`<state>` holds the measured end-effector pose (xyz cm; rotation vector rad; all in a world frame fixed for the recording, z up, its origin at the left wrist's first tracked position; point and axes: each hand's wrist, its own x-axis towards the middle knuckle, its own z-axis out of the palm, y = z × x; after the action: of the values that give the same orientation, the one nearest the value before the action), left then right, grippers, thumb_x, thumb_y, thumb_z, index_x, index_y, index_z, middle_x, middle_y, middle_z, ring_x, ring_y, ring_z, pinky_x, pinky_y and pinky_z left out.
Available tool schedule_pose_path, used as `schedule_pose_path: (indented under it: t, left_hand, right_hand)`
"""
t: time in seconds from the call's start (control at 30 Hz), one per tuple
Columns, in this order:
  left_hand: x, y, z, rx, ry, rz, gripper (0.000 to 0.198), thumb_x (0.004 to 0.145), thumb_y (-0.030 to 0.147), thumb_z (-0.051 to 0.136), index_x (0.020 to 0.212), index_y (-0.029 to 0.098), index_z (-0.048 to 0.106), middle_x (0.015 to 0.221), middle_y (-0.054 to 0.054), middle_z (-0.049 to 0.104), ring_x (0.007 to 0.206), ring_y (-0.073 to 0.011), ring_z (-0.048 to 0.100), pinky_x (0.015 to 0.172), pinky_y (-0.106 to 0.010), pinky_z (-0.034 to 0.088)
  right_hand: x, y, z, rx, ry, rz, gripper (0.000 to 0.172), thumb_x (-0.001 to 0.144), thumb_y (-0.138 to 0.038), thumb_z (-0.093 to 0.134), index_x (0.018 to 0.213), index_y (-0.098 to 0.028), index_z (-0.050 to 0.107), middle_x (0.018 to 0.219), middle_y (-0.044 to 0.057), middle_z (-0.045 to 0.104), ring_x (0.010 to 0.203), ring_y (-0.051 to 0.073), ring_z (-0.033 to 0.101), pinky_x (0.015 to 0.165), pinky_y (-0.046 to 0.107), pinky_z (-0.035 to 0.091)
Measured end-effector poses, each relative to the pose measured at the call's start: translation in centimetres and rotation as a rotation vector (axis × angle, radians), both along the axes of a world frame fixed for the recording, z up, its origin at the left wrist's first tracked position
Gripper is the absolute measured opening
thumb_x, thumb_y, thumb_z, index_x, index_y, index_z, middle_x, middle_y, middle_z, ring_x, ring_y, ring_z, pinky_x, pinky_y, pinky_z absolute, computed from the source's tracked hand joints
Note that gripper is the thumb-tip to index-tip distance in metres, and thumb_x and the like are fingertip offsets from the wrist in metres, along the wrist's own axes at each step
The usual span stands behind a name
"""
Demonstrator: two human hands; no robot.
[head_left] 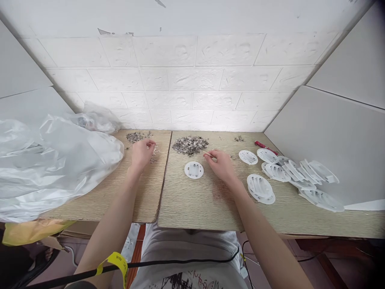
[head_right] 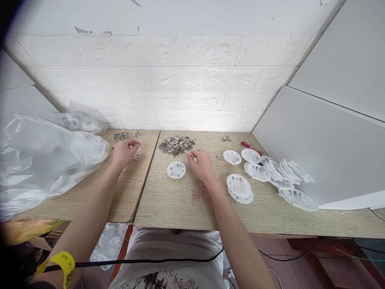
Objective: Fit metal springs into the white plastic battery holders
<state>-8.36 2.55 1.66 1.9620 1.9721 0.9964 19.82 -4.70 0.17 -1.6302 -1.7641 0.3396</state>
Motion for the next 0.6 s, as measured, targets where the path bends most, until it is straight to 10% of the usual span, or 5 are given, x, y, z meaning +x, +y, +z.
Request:
schedule_pose_path:
  t: [0.33, 0.6]
  left_hand:
    - [6.2, -2.4, -1.0, -0.091, -0.447, -0.649, 0.022, 0.075, 0.035, 0.066, 0.085, 0.018, 0.074, 0.080, -0.005, 0.069, 0.064, -0.0129, 0.050, 0.059, -0.027, 0.039]
    - [8.3, -3.3, -2.3, -0.230, -0.619, -0.786, 0.019, 0.072, 0.033, 0.070, 0.081, 0.016, 0.070, 0.072, -0.004, 0.064, 0.065, -0.0134, 0.054, 0.060, -0.027, 0.042]
  right_hand:
    - [-1.8, -0.6, 0.4, -0.028, 0.396, 0.114, 0.029, 0.086, -0.038, 0.052, 0.094, -0.016, 0.070, 0.083, 0.005, 0.071, 0.070, 0.017, 0.059, 0.061, 0.027, 0.041]
    - [-2.6, -0.9, 0.1, -0.037, 0.430, 0.210, 0.026, 0.082, -0.037, 0.057, 0.094, -0.017, 0.070, 0.087, 0.004, 0.070, 0.075, 0.016, 0.058, 0.064, 0.027, 0.042]
